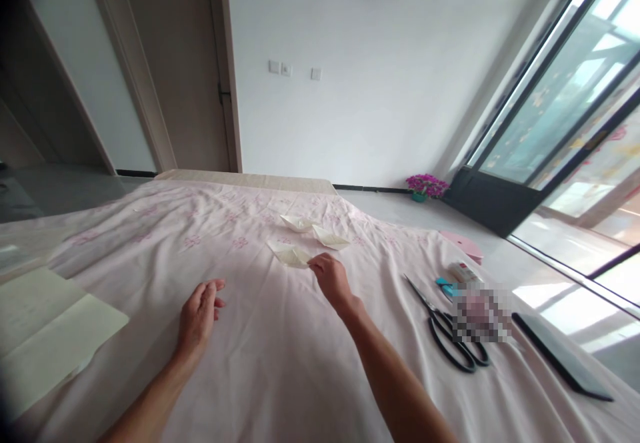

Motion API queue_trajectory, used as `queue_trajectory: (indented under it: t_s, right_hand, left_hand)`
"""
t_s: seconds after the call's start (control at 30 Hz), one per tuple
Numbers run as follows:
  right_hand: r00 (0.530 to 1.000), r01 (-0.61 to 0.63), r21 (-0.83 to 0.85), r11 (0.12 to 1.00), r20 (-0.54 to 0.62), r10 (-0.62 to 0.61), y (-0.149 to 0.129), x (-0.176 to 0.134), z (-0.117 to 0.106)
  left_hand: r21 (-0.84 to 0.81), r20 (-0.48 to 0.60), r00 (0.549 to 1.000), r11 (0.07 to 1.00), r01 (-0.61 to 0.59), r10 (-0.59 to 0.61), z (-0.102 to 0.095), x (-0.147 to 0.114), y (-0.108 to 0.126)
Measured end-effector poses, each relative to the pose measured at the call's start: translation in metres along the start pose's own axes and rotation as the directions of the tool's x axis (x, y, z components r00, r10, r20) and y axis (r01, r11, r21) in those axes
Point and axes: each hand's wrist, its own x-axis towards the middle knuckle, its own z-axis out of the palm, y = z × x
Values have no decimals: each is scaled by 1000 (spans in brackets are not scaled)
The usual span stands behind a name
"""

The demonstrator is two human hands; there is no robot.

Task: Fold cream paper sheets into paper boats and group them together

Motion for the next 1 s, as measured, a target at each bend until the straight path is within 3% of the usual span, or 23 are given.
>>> queue_trajectory:
  t_s: [0.3,0.6,1.0]
  right_hand:
    - [995,-98,-198,975,14,103,41,61,-1]
    - [989,-96,-316,944,73,125,39,76,12]
    - [992,-64,-364,929,76,98,49,91,9]
  left_hand:
    - [76,24,999,997,-25,23,2,0,-2]
    - [144,56,998,989,-20,12,3,0,-3]
    - [153,58,998,988,-25,16,3,0,-4]
